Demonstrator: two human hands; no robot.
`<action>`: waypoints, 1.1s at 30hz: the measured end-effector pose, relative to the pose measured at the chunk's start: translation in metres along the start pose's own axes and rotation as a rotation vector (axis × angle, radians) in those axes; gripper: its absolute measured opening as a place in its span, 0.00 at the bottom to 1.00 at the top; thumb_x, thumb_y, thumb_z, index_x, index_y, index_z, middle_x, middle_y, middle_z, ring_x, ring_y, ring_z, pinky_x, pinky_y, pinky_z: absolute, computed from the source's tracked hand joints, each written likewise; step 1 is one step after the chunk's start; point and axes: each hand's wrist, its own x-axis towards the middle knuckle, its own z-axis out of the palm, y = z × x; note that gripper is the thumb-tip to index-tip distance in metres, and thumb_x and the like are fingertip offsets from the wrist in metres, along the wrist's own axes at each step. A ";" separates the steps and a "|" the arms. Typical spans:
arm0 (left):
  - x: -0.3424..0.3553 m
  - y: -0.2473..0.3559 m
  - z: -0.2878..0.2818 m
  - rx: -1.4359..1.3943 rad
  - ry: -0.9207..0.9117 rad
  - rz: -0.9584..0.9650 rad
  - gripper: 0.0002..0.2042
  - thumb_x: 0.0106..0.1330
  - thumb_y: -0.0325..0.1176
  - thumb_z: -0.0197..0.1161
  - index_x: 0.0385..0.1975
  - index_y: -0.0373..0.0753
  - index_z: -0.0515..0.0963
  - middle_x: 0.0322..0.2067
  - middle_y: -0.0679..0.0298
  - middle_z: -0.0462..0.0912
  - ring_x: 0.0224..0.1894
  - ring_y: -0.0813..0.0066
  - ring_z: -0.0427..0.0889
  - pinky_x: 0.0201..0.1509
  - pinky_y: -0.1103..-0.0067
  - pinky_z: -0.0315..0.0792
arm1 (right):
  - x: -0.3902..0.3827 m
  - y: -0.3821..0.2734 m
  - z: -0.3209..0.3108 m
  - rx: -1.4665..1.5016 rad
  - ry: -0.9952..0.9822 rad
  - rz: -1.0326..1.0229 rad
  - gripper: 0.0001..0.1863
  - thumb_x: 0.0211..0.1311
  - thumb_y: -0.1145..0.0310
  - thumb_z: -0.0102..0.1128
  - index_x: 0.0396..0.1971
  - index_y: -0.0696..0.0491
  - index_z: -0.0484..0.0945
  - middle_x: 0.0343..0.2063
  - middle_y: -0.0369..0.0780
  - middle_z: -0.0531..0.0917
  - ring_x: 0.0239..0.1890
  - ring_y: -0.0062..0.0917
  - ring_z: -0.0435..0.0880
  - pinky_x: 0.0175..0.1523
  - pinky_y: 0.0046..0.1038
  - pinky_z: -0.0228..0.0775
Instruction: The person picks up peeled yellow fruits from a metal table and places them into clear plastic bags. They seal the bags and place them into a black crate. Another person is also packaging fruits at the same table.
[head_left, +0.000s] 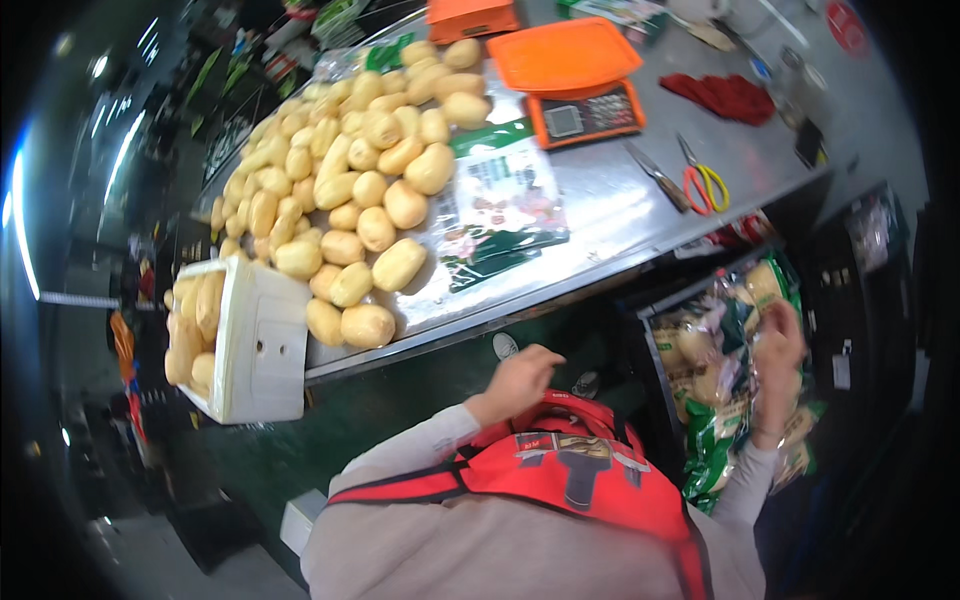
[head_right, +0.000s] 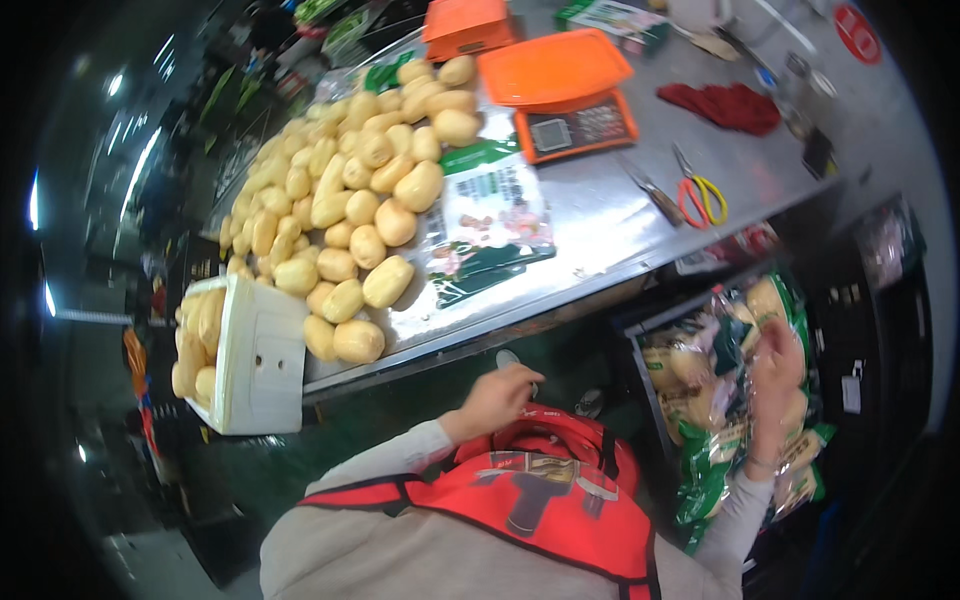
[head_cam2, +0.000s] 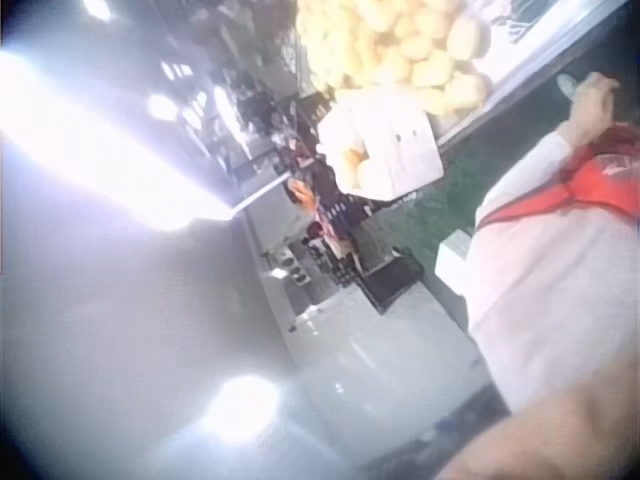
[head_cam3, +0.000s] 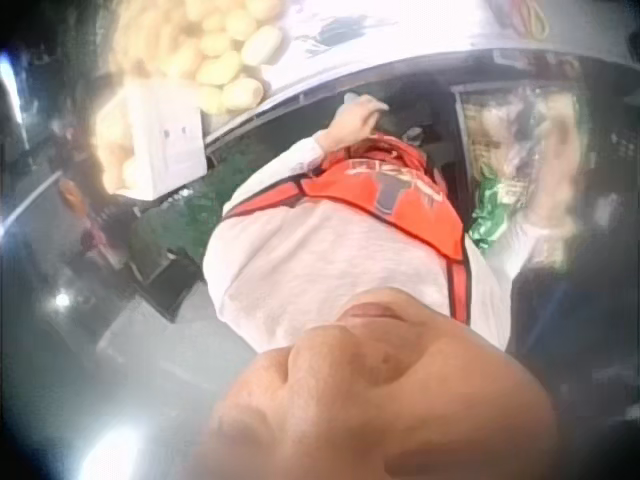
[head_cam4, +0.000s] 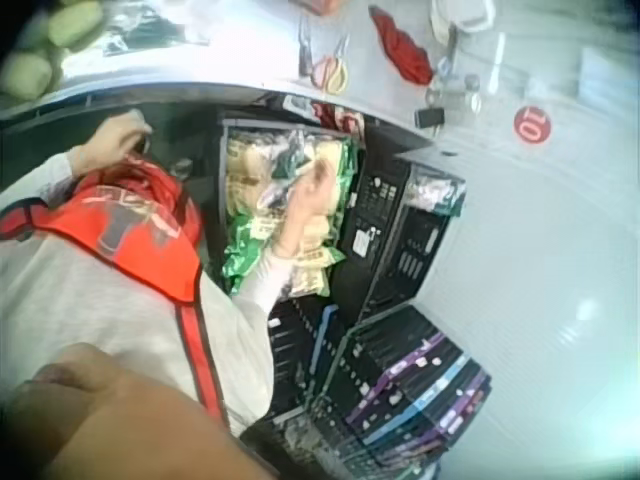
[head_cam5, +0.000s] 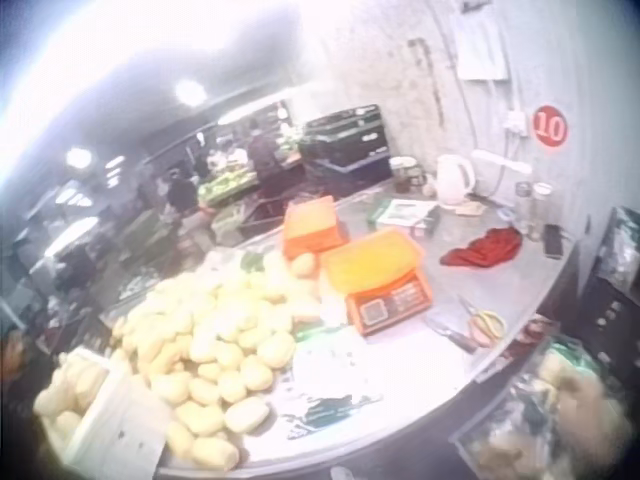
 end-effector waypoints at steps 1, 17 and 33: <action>-0.007 -0.012 -0.020 0.014 0.106 -0.066 0.11 0.59 0.23 0.59 0.41 0.39 0.80 0.37 0.56 0.80 0.38 0.55 0.82 0.40 0.68 0.77 | 0.016 -0.075 0.056 0.078 -0.125 0.031 0.15 0.64 0.79 0.54 0.50 0.57 0.77 0.41 0.40 0.82 0.44 0.23 0.80 0.50 0.25 0.71; -0.135 -0.149 -0.170 0.212 0.601 -0.982 0.43 0.56 0.43 0.72 0.65 0.26 0.56 0.52 0.44 0.75 0.51 0.45 0.74 0.53 0.59 0.69 | -0.019 -0.310 0.500 -0.090 -0.963 -0.928 0.42 0.45 0.65 0.74 0.63 0.48 0.66 0.62 0.48 0.66 0.64 0.48 0.63 0.65 0.46 0.59; -0.067 -0.110 -0.167 -0.047 0.927 -0.684 0.15 0.61 0.23 0.62 0.49 0.35 0.77 0.34 0.57 0.77 0.32 0.61 0.77 0.36 0.70 0.73 | 0.108 -0.179 0.376 -0.282 -1.061 -0.900 0.10 0.51 0.71 0.66 0.35 0.55 0.81 0.38 0.43 0.77 0.43 0.38 0.78 0.43 0.37 0.75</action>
